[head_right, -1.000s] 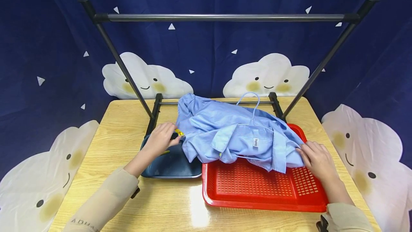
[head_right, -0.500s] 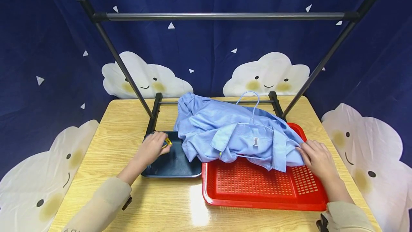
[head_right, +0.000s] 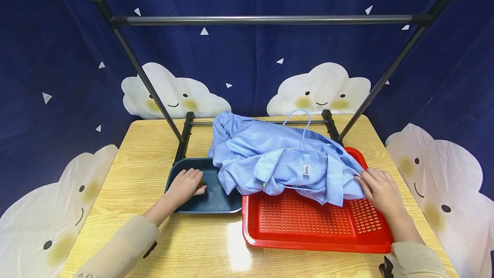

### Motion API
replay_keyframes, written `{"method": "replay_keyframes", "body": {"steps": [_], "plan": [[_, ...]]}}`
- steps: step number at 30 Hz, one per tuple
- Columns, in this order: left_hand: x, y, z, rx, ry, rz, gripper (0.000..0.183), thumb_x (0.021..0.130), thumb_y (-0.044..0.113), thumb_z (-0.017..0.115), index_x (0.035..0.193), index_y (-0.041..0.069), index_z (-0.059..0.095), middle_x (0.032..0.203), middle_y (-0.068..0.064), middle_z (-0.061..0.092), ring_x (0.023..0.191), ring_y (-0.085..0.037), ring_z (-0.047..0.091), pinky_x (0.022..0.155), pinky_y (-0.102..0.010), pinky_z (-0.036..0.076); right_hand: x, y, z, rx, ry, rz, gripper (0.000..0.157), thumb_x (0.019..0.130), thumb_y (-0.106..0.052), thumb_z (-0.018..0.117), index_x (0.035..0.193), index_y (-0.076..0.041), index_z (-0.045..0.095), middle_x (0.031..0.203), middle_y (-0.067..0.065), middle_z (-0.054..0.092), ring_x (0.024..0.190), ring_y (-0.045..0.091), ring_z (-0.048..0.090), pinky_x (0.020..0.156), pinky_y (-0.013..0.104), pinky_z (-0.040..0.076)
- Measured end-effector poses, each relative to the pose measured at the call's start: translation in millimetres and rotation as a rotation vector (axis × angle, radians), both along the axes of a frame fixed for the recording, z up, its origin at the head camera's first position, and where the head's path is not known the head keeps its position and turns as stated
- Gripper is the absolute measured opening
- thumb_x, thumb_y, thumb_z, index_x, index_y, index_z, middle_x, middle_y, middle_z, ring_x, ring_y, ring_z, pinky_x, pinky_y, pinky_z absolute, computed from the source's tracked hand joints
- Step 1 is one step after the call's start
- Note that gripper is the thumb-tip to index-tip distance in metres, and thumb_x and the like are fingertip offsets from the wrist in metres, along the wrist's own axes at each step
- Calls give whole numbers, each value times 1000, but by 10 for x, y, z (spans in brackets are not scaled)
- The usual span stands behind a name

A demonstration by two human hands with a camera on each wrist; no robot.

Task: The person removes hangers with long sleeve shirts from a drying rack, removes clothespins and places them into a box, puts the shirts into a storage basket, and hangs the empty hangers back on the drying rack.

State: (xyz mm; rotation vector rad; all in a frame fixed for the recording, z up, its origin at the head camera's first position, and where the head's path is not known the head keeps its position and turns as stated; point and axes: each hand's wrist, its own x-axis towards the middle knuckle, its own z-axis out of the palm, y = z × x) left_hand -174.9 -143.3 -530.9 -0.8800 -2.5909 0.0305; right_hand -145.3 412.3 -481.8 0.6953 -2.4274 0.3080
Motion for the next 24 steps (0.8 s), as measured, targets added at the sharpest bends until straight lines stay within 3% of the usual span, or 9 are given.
{"method": "replay_keyframes", "body": {"steps": [14, 24], "plan": [[-6, 130, -113, -73, -234, 40, 38, 82, 38, 63, 98, 4, 60, 95, -9, 63, 88, -24, 57, 73, -41, 46, -8, -1, -16, -2, -1, 3, 51, 97, -47, 26, 76, -6, 49, 71, 7, 46, 67, 27, 46, 64, 34, 29], [-10, 146, -153, -79, -208, 41, 34, 81, 38, 64, 92, 5, 62, 92, -8, 61, 85, -23, 56, 69, -38, 45, -5, 5, -19, -11, -2, -5, 51, 97, -47, 27, 77, -7, 50, 71, 7, 47, 67, 27, 46, 64, 34, 28]]}}
